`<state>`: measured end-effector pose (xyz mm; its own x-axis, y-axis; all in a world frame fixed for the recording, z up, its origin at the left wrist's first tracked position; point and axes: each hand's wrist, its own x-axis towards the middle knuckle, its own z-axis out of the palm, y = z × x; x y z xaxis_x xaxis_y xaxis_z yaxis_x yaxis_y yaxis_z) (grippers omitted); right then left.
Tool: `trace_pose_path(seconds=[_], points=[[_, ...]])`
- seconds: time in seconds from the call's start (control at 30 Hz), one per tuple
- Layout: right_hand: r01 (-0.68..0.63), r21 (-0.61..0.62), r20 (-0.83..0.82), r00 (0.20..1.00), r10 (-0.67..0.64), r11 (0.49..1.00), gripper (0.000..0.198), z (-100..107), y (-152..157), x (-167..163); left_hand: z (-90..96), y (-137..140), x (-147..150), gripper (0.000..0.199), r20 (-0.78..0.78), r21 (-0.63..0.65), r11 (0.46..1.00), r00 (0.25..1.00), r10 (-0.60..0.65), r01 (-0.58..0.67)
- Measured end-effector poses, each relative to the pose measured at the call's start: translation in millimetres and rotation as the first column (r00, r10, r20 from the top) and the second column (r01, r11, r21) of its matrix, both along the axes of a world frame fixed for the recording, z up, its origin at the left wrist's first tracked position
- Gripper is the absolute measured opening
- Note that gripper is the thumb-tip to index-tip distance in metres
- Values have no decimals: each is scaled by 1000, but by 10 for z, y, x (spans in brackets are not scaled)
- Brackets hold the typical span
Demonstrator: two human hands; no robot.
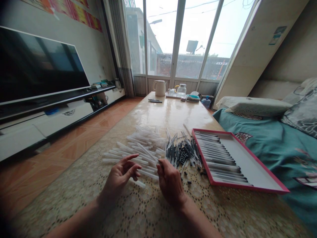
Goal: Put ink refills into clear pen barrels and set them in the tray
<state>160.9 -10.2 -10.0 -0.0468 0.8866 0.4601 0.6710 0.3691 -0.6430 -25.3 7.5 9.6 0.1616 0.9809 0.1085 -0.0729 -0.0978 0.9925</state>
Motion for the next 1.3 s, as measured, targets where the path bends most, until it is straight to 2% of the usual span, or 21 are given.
trace_pose_path(seconds=[0.07, 0.1, 0.2, 0.3, 0.4, 0.43, 0.5, 0.57, 0.63, 0.7, 0.77, 0.9, 1.1, 1.23, 1.3], points=[[97, -37, -113, 988, -100, 995, 21, -12, 27, 41, -33, -4, -14, 21, -159, 154, 987, 984, 77, -52], [127, -55, -159, 978, -134, 990, 22, -17, 41, 61, -52, -5, -18, 17, -247, 239, 970, 964, 102, -41], [180, -64, -242, 951, -191, 982, 23, -36, 86, 107, -106, -10, -16, 18, -476, 447, 888, 869, 134, 107], [213, -60, -287, 932, -222, 975, 26, -62, 121, 130, -101, -42, 0, 25, -593, 529, 819, 787, 168, 224], [217, -80, -321, 918, -231, 973, 28, -84, 136, 136, 40, -135, 20, 23, -640, 508, 831, 745, 187, 228], [214, -87, -331, 915, -231, 973, 28, -90, 137, 137, 118, -172, 30, 22, -662, 471, 851, 731, 167, 232], [210, -93, -358, 905, -229, 973, 28, -98, 140, 137, 285, -218, 60, 22, -726, 385, 867, 684, 73, 317], [209, -88, -397, 889, -227, 974, 26, -100, 143, 136, 418, -185, 108, 24, -793, 321, 856, 609, 9, 405], [210, -81, -444, 868, -224, 974, 23, -89, 144, 132, 474, -51, 178, 28, -835, 320, 830, 551, 19, 457], [208, -80, -490, 844, -220, 975, 20, -67, 143, 127, 448, 158, 269, 32, -858, 352, 802, 509, 70, 483], [203, -82, -526, 823, -215, 976, 19, -42, 143, 122, 369, 380, 375, 31, -873, 383, 796, 465, 147, 469], [203, -89, -564, 797, -217, 975, 20, -23, 148, 119, 200, 674, 570, 26, -876, 392, 801, 449, 175, 453], [187, -106, -595, 775, -213, 977, 22, -44, 155, 119, 90, 805, 678, 14, -878, 395, 821, 433, 204, 413], [181, -125, -583, 782, -219, 976, 17, -58, 167, 138, 61, 835, 655, 9, -855, 420, 828, 469, 223, 372], [209, -122, -525, 816, -242, 970, 15, -68, 172, 158, 64, 810, 608, 11, -832, 442, 831, 501, 239, 338]])
